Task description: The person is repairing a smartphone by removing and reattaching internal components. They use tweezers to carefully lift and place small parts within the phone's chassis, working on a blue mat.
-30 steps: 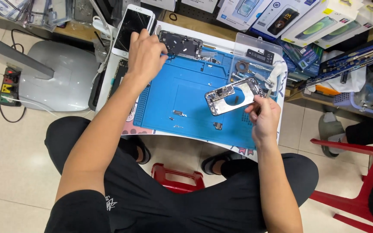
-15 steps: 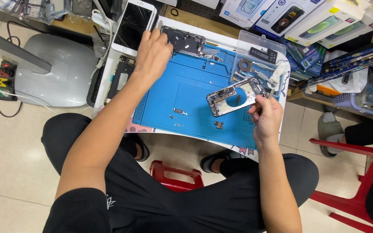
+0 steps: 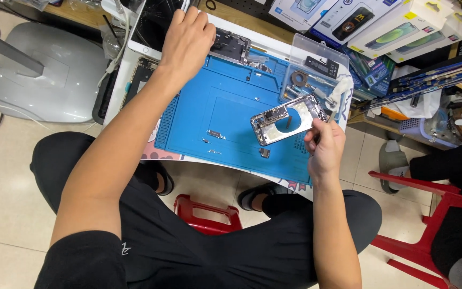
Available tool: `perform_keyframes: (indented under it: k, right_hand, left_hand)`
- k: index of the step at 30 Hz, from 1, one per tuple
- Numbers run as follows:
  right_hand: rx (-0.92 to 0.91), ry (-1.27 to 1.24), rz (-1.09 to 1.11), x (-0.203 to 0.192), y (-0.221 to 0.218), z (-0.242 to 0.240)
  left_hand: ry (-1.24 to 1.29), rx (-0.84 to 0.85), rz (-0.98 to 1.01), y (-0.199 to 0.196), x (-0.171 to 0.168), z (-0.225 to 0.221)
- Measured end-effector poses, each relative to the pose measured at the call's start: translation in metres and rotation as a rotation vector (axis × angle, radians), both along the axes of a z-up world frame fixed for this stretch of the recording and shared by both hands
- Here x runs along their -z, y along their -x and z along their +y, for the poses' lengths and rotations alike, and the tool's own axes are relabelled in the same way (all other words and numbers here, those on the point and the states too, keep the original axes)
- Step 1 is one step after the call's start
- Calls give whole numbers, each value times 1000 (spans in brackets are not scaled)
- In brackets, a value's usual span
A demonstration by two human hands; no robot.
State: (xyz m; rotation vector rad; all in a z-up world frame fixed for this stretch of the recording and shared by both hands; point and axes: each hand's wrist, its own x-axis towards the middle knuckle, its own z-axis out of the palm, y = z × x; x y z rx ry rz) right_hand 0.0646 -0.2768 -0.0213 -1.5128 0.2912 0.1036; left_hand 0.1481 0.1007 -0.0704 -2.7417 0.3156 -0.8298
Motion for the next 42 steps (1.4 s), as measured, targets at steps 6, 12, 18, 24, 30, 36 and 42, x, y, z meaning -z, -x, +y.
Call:
perform_keyframes:
  k: [6,12,18,24,30,36,42]
  right_hand:
    - [5,14,-6,5,1,-3]
    - [-10,61,-4,4,0,4]
    - [-4,74,5,1,0,5]
    - [-41,75,-16,-2,2,7]
    - [-68,55,-14,-3,4,13]
    - [-160,-14,-58,24,2,9]
    - [-369,-47,-36,18,22,26]
  left_hand:
    - [-20,-14,64,0,7,-2]
    - [-4,-16,65,6,1,-1]
    - [182,-9,31,6,-5,3]
    - [548,4,-21,23,-45,4]
    - [619,21,-161,54,-64,19]
    - [1427,296,346,93,-64,-39]
    - [2061,336,1063,142,-75,-95]
